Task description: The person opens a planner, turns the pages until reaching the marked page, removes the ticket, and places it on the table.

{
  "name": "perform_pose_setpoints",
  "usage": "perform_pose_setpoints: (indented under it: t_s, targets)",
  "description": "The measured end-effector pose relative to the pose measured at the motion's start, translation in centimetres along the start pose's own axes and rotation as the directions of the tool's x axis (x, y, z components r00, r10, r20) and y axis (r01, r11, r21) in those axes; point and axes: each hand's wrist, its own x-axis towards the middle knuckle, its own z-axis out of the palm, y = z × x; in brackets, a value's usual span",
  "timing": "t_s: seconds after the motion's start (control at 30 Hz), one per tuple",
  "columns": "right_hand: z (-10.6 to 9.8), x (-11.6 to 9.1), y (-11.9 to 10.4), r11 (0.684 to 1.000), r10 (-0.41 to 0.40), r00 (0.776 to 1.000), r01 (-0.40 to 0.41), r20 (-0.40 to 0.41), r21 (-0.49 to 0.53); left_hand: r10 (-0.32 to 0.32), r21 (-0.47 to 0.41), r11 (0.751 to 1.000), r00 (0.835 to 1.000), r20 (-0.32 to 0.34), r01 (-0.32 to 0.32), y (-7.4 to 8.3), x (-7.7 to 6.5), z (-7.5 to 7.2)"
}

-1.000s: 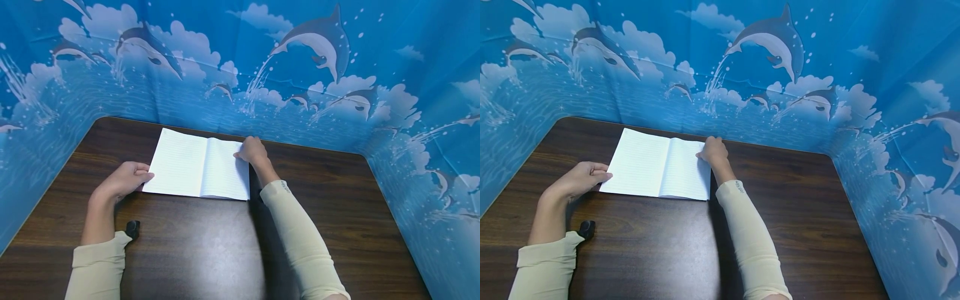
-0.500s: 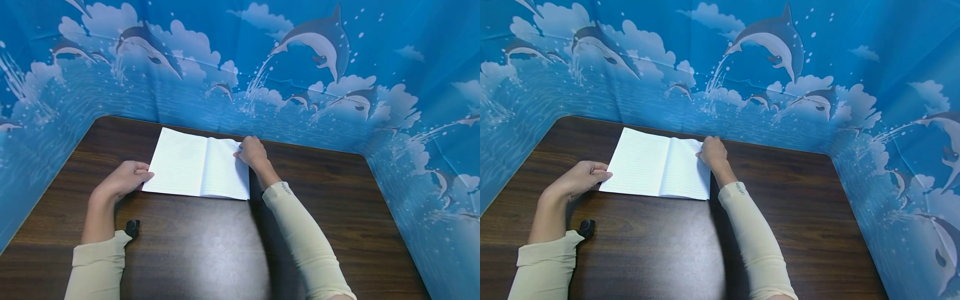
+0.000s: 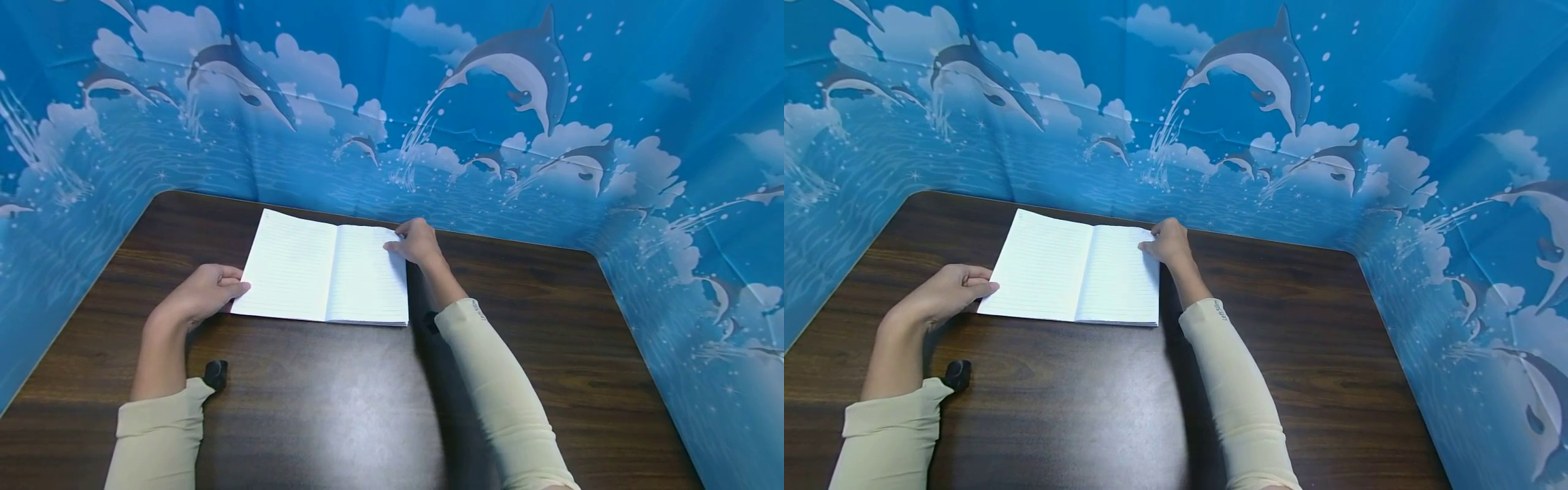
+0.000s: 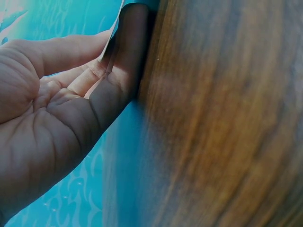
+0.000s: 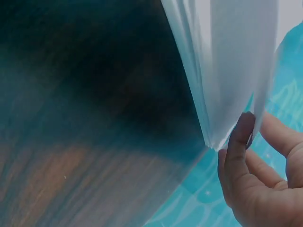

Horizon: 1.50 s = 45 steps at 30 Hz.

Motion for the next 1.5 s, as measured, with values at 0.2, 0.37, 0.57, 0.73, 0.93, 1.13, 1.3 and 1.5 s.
perform_pose_setpoints:
  t_s: [0.2, 0.37, 0.57, 0.73, 0.93, 1.13, 1.3, 1.5]
  targets:
    - [-1.4, 0.0, 0.4, 0.989, 0.073, 0.997, -0.075, 0.018, 0.128, 0.001, 0.002, 1.000, 1.000, -0.003, -0.001, 0.0, 0.0, 0.0]
    - [-2.3, -0.4, 0.8, 0.963, 0.085, 0.995, -0.096, 0.052, 0.251, 0.007, 0.005, 1.000, 1.000, -0.002, -0.007, 0.0, -0.1, 0.0]
    - [-2.9, -0.6, 0.8, 0.947, 0.065, 0.997, -0.075, 0.045, 0.312, 0.002, 0.005, 1.000, 1.000, 0.001, -0.002, 0.0, -0.1, 0.0]
    - [-3.3, -0.8, 0.1, 0.945, 0.065, 0.997, -0.075, 0.042, 0.319, 0.002, 0.011, 1.000, 1.000, 0.002, -0.002, -0.2, 0.1, 0.0]
    - [-3.6, -0.9, -1.2, 0.945, 0.062, 0.997, -0.070, 0.034, 0.320, 0.010, 0.010, 1.000, 1.000, -0.004, -0.010, -0.1, 0.0, 0.0]
    - [-3.6, -1.1, -2.5, 0.931, 0.061, 0.997, -0.072, 0.044, 0.357, 0.011, 0.010, 1.000, 1.000, -0.004, -0.010, -0.1, -0.1, 0.0]
    - [-3.4, -1.3, -3.6, 0.912, 0.038, 0.997, -0.061, 0.063, 0.407, 0.017, 0.012, 1.000, 1.000, -0.001, -0.017, 0.0, 0.0, -0.1]
    - [-3.5, -1.5, -5.2, 0.880, -0.014, 0.996, -0.029, 0.087, 0.475, 0.026, 0.012, 1.000, 1.000, 0.001, -0.026, 0.0, 0.1, -0.2]
